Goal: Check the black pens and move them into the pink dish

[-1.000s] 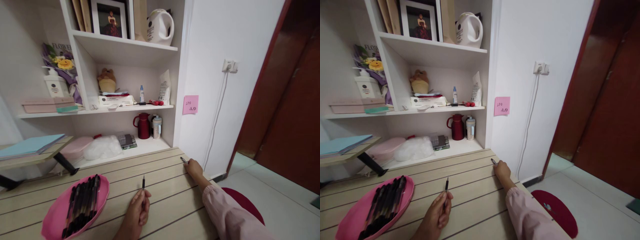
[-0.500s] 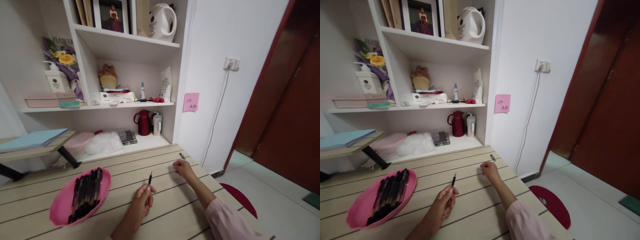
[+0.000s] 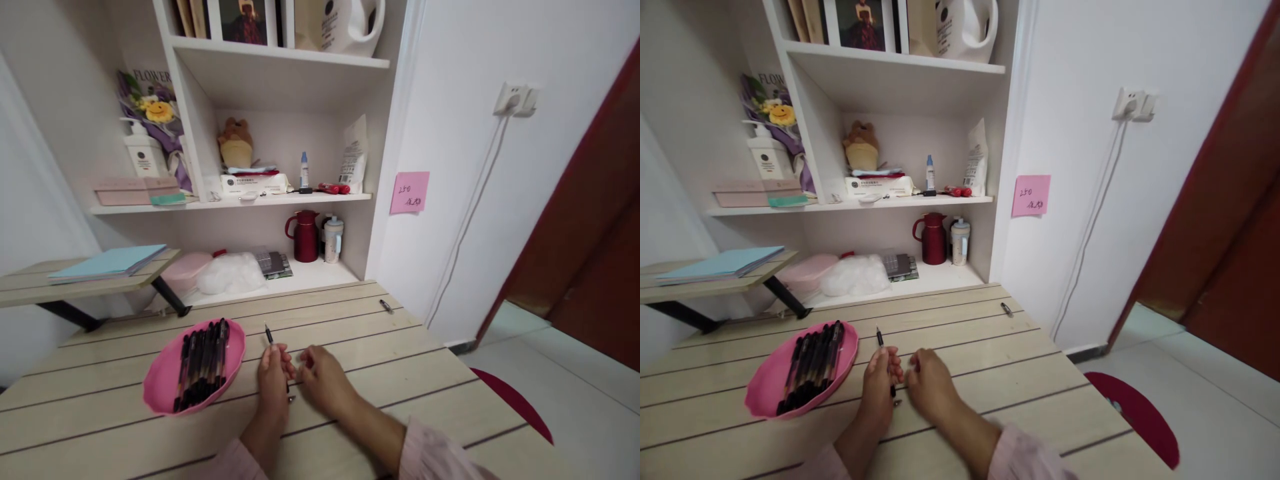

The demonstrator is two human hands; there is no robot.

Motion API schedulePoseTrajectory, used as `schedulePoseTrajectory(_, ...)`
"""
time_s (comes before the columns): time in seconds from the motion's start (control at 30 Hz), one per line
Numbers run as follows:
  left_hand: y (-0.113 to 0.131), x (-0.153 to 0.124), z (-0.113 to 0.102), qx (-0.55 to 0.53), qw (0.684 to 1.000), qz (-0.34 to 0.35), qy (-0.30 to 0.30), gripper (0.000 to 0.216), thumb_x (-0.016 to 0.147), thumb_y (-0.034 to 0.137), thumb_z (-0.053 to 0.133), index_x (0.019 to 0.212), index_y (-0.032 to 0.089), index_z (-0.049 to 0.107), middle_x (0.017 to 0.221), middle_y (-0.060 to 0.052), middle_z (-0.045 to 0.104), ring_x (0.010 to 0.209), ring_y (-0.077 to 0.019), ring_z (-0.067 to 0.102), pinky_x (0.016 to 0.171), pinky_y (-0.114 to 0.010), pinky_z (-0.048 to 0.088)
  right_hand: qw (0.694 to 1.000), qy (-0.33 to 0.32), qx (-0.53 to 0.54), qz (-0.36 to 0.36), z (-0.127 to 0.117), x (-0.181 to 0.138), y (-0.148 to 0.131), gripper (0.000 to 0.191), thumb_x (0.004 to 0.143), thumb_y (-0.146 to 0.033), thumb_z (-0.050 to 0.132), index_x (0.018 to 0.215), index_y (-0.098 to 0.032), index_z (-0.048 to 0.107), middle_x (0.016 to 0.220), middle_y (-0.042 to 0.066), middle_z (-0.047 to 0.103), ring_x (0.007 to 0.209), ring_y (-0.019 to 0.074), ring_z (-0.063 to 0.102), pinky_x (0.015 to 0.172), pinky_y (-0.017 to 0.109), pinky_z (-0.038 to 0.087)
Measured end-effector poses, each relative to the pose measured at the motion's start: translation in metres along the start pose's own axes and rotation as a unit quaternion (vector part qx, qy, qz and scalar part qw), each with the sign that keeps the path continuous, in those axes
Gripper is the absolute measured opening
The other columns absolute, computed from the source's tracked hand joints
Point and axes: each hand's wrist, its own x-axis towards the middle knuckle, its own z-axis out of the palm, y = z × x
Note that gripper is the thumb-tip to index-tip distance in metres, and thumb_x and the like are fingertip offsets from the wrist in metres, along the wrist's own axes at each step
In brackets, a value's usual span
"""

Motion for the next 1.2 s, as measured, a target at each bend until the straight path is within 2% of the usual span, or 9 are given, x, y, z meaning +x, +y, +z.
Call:
schedulePoseTrajectory(0.13, -0.006, -0.003, 0.001, -0.003, 0.999, 0.027, 0.034, 0.033, 0.068, 0.048, 0.058, 0.075, 0.016, 0.055, 0.055, 0.004, 0.052, 0.043, -0.0064, 0.048, 0.042, -0.018, 0.039, 0.998, -0.043, -0.029, -0.04, 0.022, -0.03, -0.016, 0.035, 0.068, -0.014, 0.053, 0.102, -0.017, 0.056, 0.099, 0.009, 0.057, 0.085, 0.0182, 0.056, 0.073, 0.026, 0.039)
schedulePoseTrajectory(0.27, -0.005, -0.002, 0.001, -0.009, 0.999, 0.022, 0.026, 0.035, 0.068, 0.049, 0.059, 0.075, 0.015, 0.056, 0.057, 0.003, 0.055, 0.047, -0.0084, 0.052, 0.045, -0.02, 0.042, 0.996, -0.067, -0.055, -0.035, 0.02, -0.03, -0.016, 0.013, 0.075, -0.016, 0.05, 0.082, -0.018, 0.062, 0.09, 0.007, 0.058, 0.083, 0.0172, 0.056, 0.072, 0.024, 0.038)
schedulePoseTrajectory(0.47, -0.001, -0.003, -0.001, -0.01, 1.0, 0.01, 0.002, 0.036, 0.066, 0.049, 0.061, 0.077, 0.015, 0.056, 0.055, 0.003, 0.055, 0.044, -0.0086, 0.052, 0.043, -0.02, 0.041, 0.995, -0.063, -0.07, -0.033, 0.017, -0.027, -0.014, 0.012, 0.073, -0.012, 0.051, 0.077, -0.017, 0.062, 0.087, 0.007, 0.059, 0.077, 0.0158, 0.056, 0.068, 0.023, 0.037)
schedulePoseTrajectory(0.63, 0.002, -0.007, 0.0, 0.036, 0.998, 0.003, -0.054, 0.035, 0.068, 0.048, 0.058, 0.079, 0.016, 0.055, 0.053, 0.005, 0.052, 0.035, -0.0046, 0.041, 0.034, -0.016, 0.029, 0.997, -0.042, -0.06, -0.035, 0.008, -0.023, -0.004, 0.019, 0.071, -0.008, 0.045, 0.074, -0.016, 0.063, 0.08, 0.008, 0.062, 0.073, 0.0161, 0.056, 0.067, 0.025, 0.037)
schedulePoseTrajectory(0.73, 0.002, -0.01, 0.003, 0.107, 0.988, 0.005, -0.108, 0.034, 0.071, 0.049, 0.054, 0.078, 0.016, 0.055, 0.052, 0.006, 0.05, 0.031, -0.002, 0.031, 0.031, -0.014, 0.017, 0.999, 0.009, 0.052, -0.002, -0.004, -0.01, 0.009, 0.021, 0.071, -0.008, 0.042, 0.065, -0.016, 0.062, 0.067, 0.005, 0.062, 0.066, 0.0153, 0.056, 0.064, 0.026, 0.04)
schedulePoseTrajectory(0.8, 0.0, -0.012, 0.005, 0.151, 0.978, 0.008, -0.144, 0.034, 0.071, 0.05, 0.052, 0.077, 0.016, 0.055, 0.05, 0.006, 0.048, 0.031, -0.0024, 0.028, 0.031, -0.015, 0.014, 0.977, 0.033, 0.202, 0.062, -0.012, 0.0, 0.018, 0.017, 0.071, -0.013, 0.045, 0.067, -0.016, 0.061, 0.056, 0.002, 0.059, 0.055, 0.014, 0.055, 0.058, 0.027, 0.042)
schedulePoseTrajectory(0.9, -0.004, -0.014, 0.007, 0.217, 0.956, 0.012, -0.195, 0.034, 0.073, 0.049, 0.049, 0.076, 0.016, 0.055, 0.048, 0.007, 0.047, 0.031, -0.004, 0.028, 0.033, -0.017, 0.016, 0.891, 0.066, 0.415, 0.169, -0.024, 0.011, 0.027, 0.007, 0.067, -0.022, 0.056, 0.07, -0.016, 0.06, 0.051, 0.0, 0.057, 0.047, 0.0132, 0.054, 0.051, 0.027, 0.044)
schedulePoseTrajectory(1.0, -0.006, -0.017, 0.008, 0.292, 0.926, 0.039, -0.235, 0.03, 0.077, 0.045, 0.044, 0.074, 0.017, 0.055, 0.047, 0.006, 0.046, 0.034, -0.006, 0.029, 0.036, -0.019, 0.02, 0.831, 0.122, 0.512, 0.179, -0.035, 0.014, 0.028, 0.018, 0.057, -0.025, 0.067, 0.07, -0.016, 0.06, 0.056, 0.0, 0.06, 0.053, 0.0137, 0.058, 0.051, 0.025, 0.045)
schedulePoseTrajectory(1.2, -0.002, -0.023, 0.011, 0.398, 0.859, 0.12, -0.298, 0.025, 0.081, 0.037, 0.041, 0.072, 0.018, 0.055, 0.048, 0.005, 0.044, 0.046, -0.0104, 0.038, 0.048, -0.022, 0.027, 0.823, 0.207, 0.515, 0.118, -0.049, 0.012, 0.02, 0.03, 0.055, -0.031, 0.072, 0.079, -0.016, 0.061, 0.062, -0.001, 0.061, 0.056, 0.0106, 0.054, 0.05, 0.021, 0.039)
